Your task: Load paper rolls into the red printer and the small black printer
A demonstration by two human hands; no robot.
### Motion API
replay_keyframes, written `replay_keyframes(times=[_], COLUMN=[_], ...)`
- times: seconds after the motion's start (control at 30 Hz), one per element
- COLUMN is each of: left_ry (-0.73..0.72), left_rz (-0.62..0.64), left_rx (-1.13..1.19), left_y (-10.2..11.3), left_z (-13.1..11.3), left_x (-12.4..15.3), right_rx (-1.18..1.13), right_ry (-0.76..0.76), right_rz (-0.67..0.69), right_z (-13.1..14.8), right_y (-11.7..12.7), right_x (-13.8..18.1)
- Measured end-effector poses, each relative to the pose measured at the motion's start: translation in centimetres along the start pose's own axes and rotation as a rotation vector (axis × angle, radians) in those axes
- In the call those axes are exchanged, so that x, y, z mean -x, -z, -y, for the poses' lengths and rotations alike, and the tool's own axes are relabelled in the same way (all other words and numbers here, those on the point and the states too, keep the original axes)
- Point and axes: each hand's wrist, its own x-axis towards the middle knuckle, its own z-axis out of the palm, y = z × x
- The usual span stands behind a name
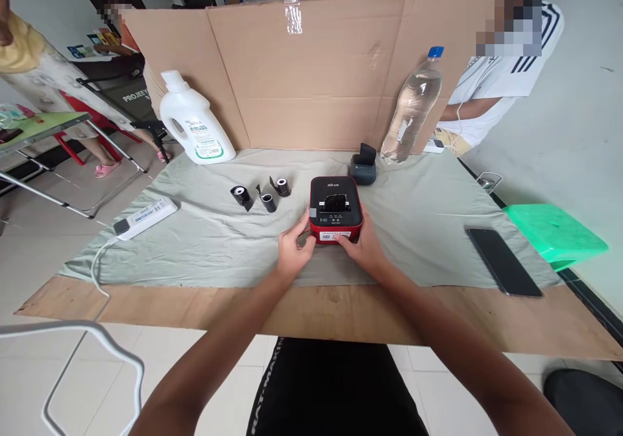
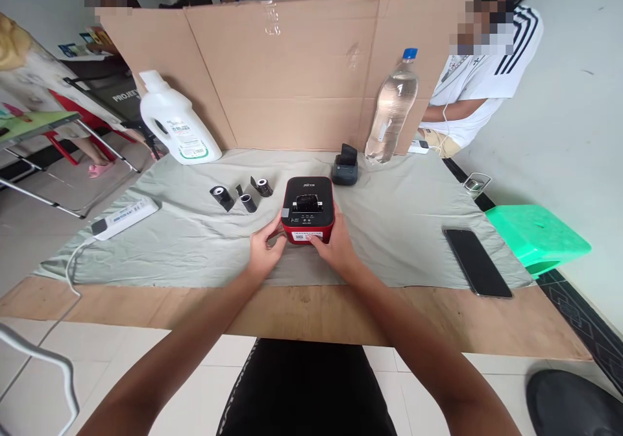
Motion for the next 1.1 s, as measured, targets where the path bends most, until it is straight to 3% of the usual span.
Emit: replay_keyframes(times=[0.1,0.2,0.33,0.57,0.8,1.1], left_ry=[-0.027,-0.212,-0.401,-0.432,-0.335,-0.426], left_rz=[-0.041,-0.072,0.003,-0.058,-0.035,-0.046], left_rx=[-0.078,-0.234,-0.343,-0.385,-0.395,-0.438], left_y=[0.3,0.7,0.9,0.5,0.4,0.6], left_z=[-0.1,-0.4,-0.6,0.0,0.1,1.3], left_x=[-0.1,-0.3,-0.5,-0.6,-1.0,-1.6], right_rx=[0.010,0.048,0.073,0.097,0.096,0.115], right_ry=[-0.012,0.026,0.092,0.154,0.119,0.137], right_rz=[-0.016,-0.046,-0.051,-0.081,-0.055,-0.019], right_z=[0.2,0.6,0.6,0.2,0.3,0.4], right_y=[0.2,0.6,1.1,1.2,1.3,1.8], right_x=[0.0,0.0,-0.3,-0.5,-0.5,-1.2])
